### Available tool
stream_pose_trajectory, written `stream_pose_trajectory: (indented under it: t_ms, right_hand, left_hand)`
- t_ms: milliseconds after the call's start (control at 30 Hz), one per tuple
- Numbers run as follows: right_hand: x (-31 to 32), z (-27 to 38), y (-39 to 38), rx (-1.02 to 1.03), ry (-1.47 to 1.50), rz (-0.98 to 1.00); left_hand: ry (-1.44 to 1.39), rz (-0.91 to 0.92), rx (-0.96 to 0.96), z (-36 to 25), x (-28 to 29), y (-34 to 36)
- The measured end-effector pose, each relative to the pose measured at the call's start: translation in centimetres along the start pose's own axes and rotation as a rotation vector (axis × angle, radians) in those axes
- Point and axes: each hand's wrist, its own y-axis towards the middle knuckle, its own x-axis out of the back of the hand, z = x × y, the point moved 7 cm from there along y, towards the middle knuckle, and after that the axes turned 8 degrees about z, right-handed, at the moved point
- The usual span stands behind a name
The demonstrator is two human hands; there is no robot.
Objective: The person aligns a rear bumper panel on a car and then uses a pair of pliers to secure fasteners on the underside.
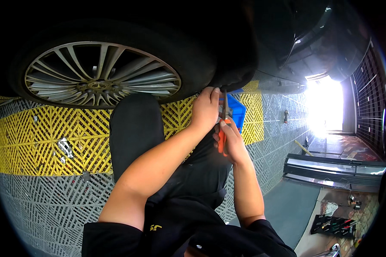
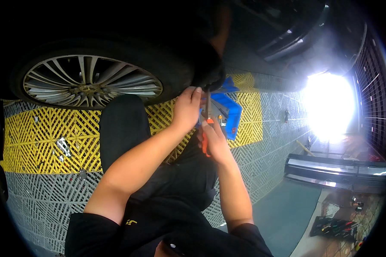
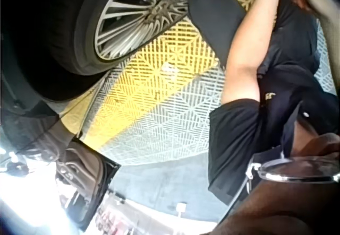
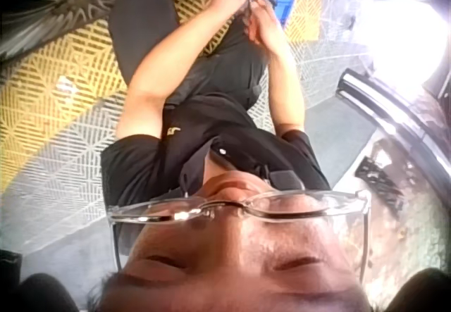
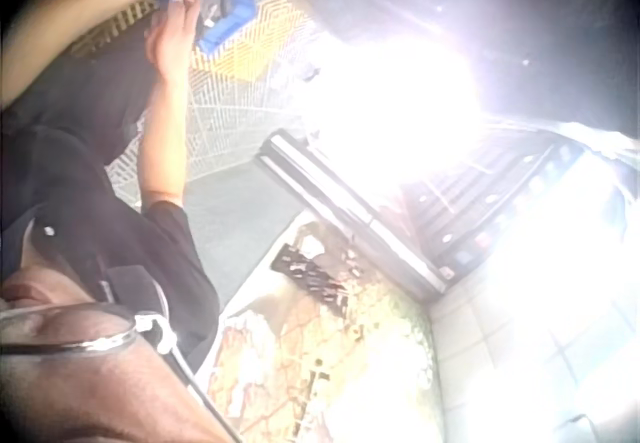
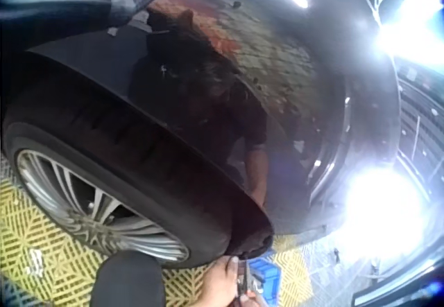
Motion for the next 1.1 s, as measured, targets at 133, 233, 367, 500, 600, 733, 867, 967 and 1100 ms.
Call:
stream_pose_trajectory:
  t_ms: [133, 233, 367, 500, 600, 733, 867, 967, 1100]
  right_hand:
    - [-1.8, 0.1, 2.1, 0.127, 0.232, -0.088]
    - [-3.7, 0.6, 3.7, 0.210, 0.318, -0.176]
    - [-4.9, 0.4, 4.9, 0.245, 0.329, -0.283]
    - [-5.7, 0.1, 5.2, 0.223, 0.360, -0.320]
    - [-5.4, -0.5, 5.2, 0.212, 0.352, -0.352]
    - [-5.8, -0.7, 5.6, 0.247, 0.382, -0.334]
    - [-6.1, -1.1, 6.4, 0.311, 0.366, -0.372]
    - [-6.2, -1.0, 6.8, 0.285, 0.351, -0.366]
    - [-6.1, -0.8, 7.5, 0.368, 0.366, -0.401]
  left_hand:
    - [0.282, 0.090, -0.140, -3.9, 0.0, -0.8]
    - [0.467, 0.220, -0.104, -6.4, 0.5, -0.8]
    - [0.482, 0.221, -0.143, -6.7, 0.9, -0.7]
    - [0.441, 0.257, -0.089, -6.1, 1.3, 0.0]
    - [0.467, 0.269, -0.089, -6.1, 1.2, 0.0]
    - [0.455, 0.341, -0.096, -6.0, 1.3, 0.3]
    - [0.430, 0.405, -0.063, -5.7, 1.3, 0.8]
    - [0.432, 0.432, -0.084, -5.1, 1.5, 0.9]
    - [0.333, 0.474, -0.101, -4.7, 1.3, 1.2]
